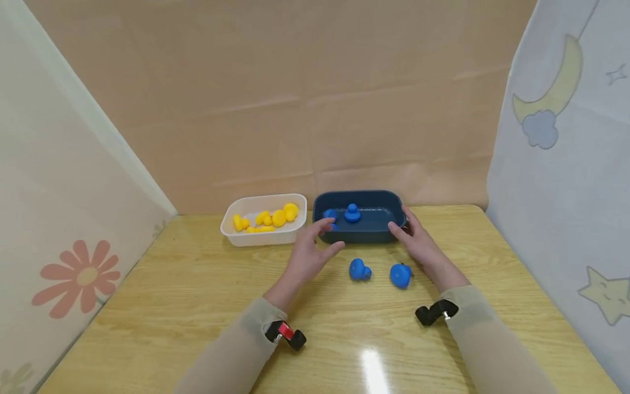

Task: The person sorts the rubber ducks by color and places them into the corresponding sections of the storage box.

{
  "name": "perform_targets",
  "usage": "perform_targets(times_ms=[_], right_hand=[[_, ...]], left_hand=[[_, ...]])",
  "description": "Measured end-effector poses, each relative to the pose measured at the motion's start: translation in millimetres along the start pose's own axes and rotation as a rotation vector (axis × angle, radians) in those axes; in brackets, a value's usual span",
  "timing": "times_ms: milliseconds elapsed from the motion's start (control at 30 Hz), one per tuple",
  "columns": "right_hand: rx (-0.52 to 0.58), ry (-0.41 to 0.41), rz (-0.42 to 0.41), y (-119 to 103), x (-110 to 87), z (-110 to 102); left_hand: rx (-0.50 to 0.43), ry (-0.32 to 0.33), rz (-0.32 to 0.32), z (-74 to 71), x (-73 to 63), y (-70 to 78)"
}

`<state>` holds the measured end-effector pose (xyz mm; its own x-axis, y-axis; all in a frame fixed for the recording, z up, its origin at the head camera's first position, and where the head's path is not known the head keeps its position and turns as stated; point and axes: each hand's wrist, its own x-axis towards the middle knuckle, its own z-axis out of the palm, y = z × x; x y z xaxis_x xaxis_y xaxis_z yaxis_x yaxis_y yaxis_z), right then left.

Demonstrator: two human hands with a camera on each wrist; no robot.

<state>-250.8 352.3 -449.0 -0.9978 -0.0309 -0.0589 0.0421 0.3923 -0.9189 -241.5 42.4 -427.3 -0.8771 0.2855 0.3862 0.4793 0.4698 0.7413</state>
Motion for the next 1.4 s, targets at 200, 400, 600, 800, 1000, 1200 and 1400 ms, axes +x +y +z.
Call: perform_targets(times_ms=[200,400,600,800,1000,1200,1400], right_hand=[[-0.007,-0.001,-0.002,-3,-3.3,-3],[-0.009,0.004,-0.005,-5,-4.5,-2],[-0.015,-0.009,-0.003,-4,-3.2,-3],[-0.011,-0.010,0.004,-2,-1.2,-3],[-0.010,-0.010,-0.001,-1,-1.8,-2],[-0.004,-0.008,-0.005,-3,-3.3,-3],[0.001,-0.009,-0.008,-5,-5.2,-2]], left_hand=[[-0.042,-0.092,0.035,5.5,-3.5,3.1],[-0.034,-0.230,0.036,12.6,-7.7,3.2],[0.018,-0.299,0.025,17.2,-13.3,4.2],[0.056,-0.337,-0.008,21.7,-15.9,1.5],[0.096,-0.383,0.009,25.9,-17.0,-4.0],[0.099,-0.406,0.022,27.3,-18.2,-4.7],[0.119,-0.406,0.017,27.1,-19.9,-4.3]])
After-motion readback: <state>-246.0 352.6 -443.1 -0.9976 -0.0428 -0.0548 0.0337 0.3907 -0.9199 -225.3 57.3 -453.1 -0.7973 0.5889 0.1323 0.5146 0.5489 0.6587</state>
